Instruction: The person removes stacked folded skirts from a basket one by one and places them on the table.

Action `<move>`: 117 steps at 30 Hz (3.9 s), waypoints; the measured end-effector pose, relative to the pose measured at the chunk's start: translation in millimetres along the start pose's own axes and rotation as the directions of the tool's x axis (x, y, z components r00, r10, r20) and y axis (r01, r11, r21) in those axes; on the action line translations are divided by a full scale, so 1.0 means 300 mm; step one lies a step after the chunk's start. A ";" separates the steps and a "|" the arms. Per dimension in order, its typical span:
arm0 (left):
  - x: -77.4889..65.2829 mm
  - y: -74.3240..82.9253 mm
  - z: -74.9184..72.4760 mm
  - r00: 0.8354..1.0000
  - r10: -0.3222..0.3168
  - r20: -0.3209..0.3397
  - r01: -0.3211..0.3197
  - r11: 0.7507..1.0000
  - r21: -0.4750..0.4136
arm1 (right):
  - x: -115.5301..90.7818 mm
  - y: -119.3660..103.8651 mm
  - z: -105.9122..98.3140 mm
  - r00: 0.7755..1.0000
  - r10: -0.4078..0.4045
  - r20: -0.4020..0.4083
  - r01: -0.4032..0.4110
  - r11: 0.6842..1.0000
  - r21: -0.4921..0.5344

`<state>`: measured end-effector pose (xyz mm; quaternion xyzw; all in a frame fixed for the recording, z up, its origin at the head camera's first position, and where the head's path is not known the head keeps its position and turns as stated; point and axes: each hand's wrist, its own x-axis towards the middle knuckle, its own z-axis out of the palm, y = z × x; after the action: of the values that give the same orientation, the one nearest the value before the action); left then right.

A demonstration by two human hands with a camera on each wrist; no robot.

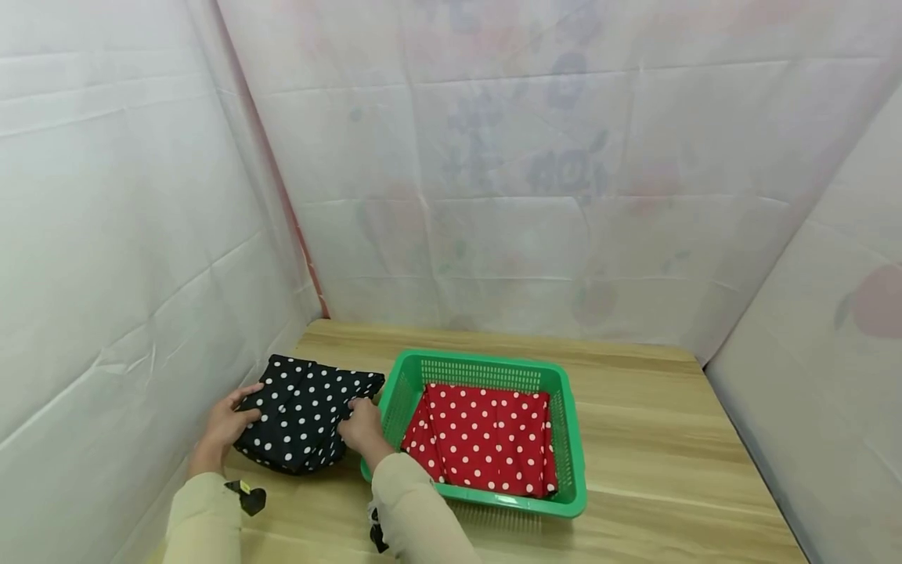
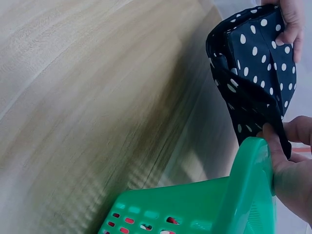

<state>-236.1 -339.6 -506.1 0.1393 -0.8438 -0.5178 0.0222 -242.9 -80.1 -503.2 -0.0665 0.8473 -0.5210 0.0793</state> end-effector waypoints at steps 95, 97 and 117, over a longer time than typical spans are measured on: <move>-0.183 0.369 0.747 0.905 0.157 0.396 -0.081 0.976 -0.201 | -0.291 0.377 -0.867 0.990 0.139 0.010 -0.139 0.990 0.025; -0.178 0.371 0.767 0.907 0.105 0.407 -0.044 0.987 -0.156 | -0.291 0.387 -0.866 0.986 0.167 0.002 -0.167 0.986 0.002; -0.176 0.348 0.882 0.890 -0.112 0.443 0.159 0.985 -0.071 | -0.196 0.478 -0.789 0.938 0.345 0.025 -0.342 0.916 0.209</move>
<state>-255.6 -51.8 -531.0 0.0766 -0.7871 -0.5796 -0.1966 -238.0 202.1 -522.3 0.0952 0.7864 -0.5858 0.1711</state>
